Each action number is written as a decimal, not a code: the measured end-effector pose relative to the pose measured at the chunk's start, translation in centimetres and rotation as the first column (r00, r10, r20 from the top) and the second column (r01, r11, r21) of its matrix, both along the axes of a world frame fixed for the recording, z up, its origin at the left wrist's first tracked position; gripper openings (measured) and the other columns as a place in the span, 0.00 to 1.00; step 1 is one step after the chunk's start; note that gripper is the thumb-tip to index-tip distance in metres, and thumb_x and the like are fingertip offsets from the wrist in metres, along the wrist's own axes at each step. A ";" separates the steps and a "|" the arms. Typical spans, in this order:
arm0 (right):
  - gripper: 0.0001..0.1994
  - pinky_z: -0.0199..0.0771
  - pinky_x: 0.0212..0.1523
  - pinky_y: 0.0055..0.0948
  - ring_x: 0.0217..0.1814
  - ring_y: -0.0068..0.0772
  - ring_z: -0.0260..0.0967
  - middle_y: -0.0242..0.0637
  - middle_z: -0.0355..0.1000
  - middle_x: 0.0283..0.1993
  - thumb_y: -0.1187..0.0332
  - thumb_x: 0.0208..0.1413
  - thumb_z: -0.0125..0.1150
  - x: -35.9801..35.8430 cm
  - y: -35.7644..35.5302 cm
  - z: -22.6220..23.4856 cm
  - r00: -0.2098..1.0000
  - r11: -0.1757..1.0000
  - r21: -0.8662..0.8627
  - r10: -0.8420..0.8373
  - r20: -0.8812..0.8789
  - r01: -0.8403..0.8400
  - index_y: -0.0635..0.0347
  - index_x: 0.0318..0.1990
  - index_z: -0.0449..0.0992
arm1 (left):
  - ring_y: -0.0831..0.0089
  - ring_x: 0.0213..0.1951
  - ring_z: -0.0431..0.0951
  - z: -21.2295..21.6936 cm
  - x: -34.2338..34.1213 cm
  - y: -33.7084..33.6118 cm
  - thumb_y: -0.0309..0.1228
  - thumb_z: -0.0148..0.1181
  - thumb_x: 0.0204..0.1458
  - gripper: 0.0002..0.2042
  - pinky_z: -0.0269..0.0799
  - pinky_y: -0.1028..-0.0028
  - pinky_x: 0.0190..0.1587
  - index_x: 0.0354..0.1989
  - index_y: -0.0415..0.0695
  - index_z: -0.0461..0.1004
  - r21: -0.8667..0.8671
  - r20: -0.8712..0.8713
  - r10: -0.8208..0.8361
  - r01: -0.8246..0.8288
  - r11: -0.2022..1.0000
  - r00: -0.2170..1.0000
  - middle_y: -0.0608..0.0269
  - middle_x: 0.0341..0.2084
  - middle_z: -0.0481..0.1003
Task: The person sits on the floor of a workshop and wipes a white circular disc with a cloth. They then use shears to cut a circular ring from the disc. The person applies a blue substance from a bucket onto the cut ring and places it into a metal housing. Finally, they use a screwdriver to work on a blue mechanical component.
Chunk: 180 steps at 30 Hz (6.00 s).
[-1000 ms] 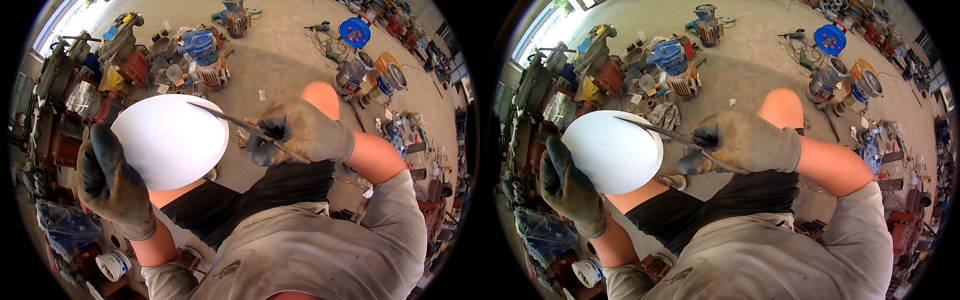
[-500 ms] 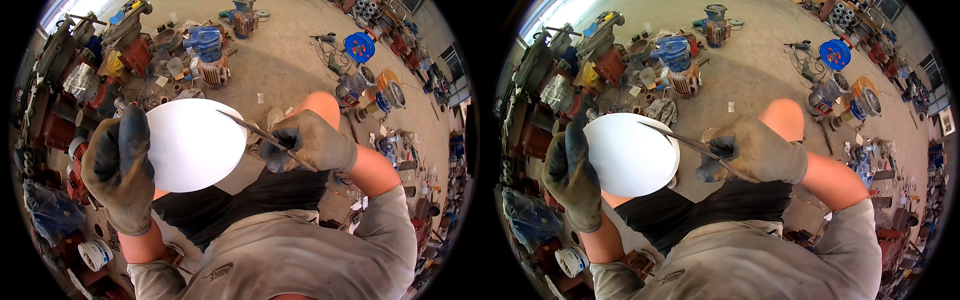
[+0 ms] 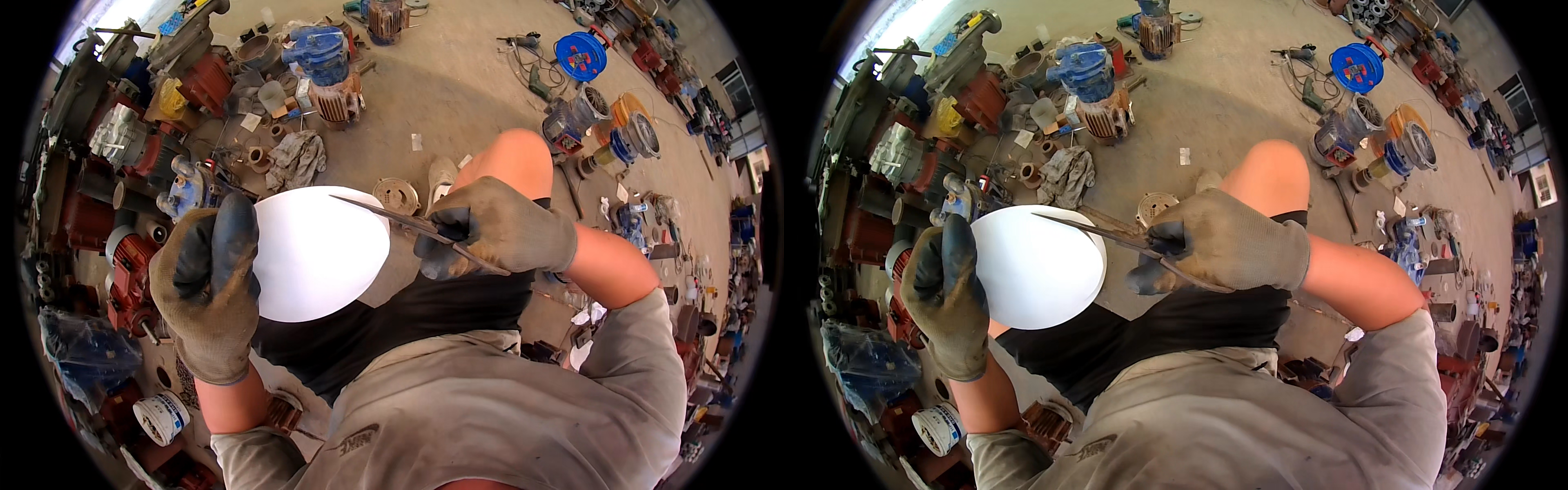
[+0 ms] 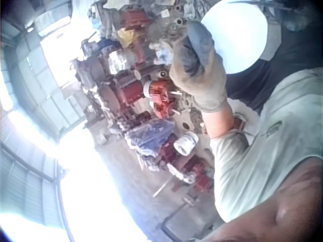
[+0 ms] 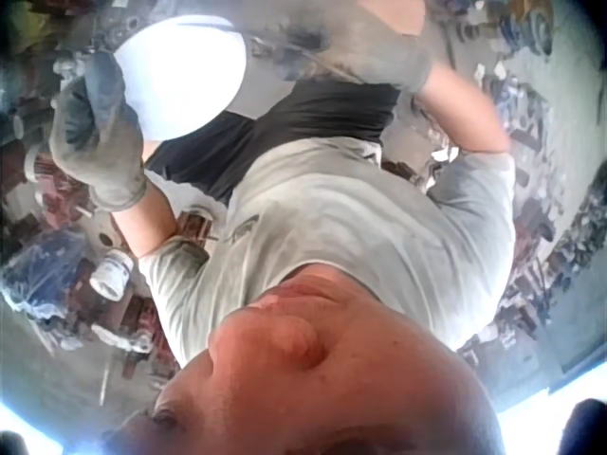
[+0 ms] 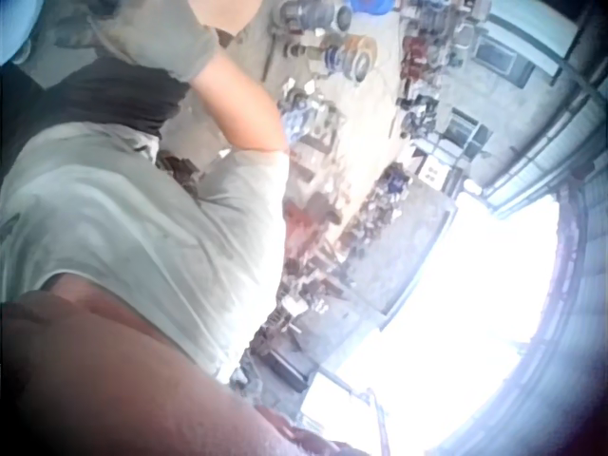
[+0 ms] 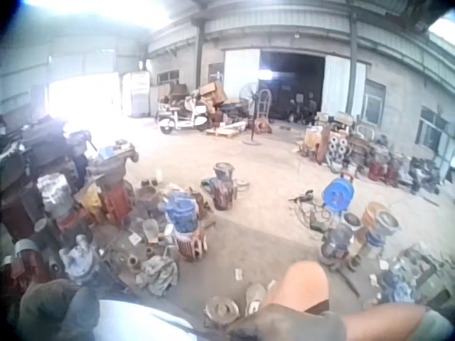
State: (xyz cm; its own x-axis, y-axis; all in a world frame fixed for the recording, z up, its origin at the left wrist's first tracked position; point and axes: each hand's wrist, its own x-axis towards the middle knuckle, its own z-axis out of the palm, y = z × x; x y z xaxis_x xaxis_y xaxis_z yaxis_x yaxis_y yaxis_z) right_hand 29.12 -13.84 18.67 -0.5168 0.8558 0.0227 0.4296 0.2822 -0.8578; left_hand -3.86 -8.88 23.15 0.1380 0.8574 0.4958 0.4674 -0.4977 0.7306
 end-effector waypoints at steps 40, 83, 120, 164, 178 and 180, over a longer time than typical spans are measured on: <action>0.21 0.77 0.33 0.40 0.29 0.42 0.78 0.47 0.78 0.30 0.52 0.54 0.76 1.3 -0.9 -2.5 0.995 0.985 -0.169 0.058 0.075 -0.045 0.65 0.40 0.83 | 0.74 0.21 0.75 -2.9 2.0 1.1 0.30 0.76 0.52 0.11 0.69 0.73 0.26 0.33 0.37 0.81 -0.160 -0.244 -0.260 0.225 0.961 0.934 0.59 0.20 0.76; 0.19 0.74 0.32 0.37 0.27 0.35 0.74 0.39 0.78 0.28 0.54 0.55 0.78 2.1 -0.7 -1.5 0.993 0.940 -0.323 -0.110 0.030 0.114 0.62 0.41 0.86 | 0.78 0.48 0.77 -15.5 2.1 -5.3 0.36 0.53 0.74 0.15 0.72 0.74 0.55 0.53 0.35 0.78 -0.550 0.539 0.279 0.081 0.831 0.795 0.64 0.47 0.80; 0.18 0.77 0.29 0.38 0.29 0.41 0.75 0.43 0.77 0.29 0.54 0.57 0.77 2.6 -2.0 -2.2 0.983 0.926 -0.329 -0.182 0.037 0.184 0.62 0.42 0.84 | 0.82 0.35 0.71 -9.1 2.5 -4.2 0.42 0.59 0.72 0.17 0.68 0.78 0.41 0.41 0.38 0.77 -0.149 0.110 0.136 -0.119 0.982 0.985 0.71 0.31 0.75; 0.19 0.76 0.31 0.37 0.26 0.34 0.77 0.43 0.76 0.24 0.56 0.52 0.77 3.0 -1.2 -1.5 0.982 0.938 -0.329 -0.044 0.182 0.104 0.65 0.38 0.84 | 0.74 0.29 0.74 -6.1 1.3 -1.0 0.33 0.67 0.65 0.12 0.68 0.72 0.34 0.37 0.35 0.79 -0.245 -0.003 -0.263 0.254 0.935 0.965 0.61 0.28 0.78; 0.17 0.81 0.35 0.33 0.30 0.31 0.81 0.40 0.81 0.29 0.57 0.54 0.73 3.8 -1.5 -2.4 0.990 0.946 -0.318 -0.011 0.141 0.055 0.61 0.44 0.85 | 0.72 0.24 0.74 -5.0 1.3 0.5 0.32 0.66 0.65 0.11 0.67 0.71 0.29 0.36 0.34 0.79 -0.283 -0.085 -0.443 0.405 0.870 0.892 0.60 0.26 0.77; 0.17 0.81 0.35 0.34 0.30 0.31 0.81 0.40 0.81 0.29 0.57 0.54 0.73 3.3 -1.3 -2.1 0.982 0.936 -0.344 -0.005 0.188 0.070 0.61 0.44 0.85 | 0.73 0.24 0.74 -5.0 1.2 0.7 0.32 0.66 0.64 0.11 0.67 0.72 0.29 0.37 0.34 0.79 -0.296 -0.097 -0.461 0.416 0.860 0.882 0.61 0.26 0.77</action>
State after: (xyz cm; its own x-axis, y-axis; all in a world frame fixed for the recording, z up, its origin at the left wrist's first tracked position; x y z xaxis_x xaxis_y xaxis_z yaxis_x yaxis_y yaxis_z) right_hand 32.42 -15.15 16.57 -0.4515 0.8117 -0.3705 0.5910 -0.0390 -0.8057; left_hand -2.64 -8.21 18.12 0.5875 0.7830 0.2043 0.3654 -0.4820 0.7963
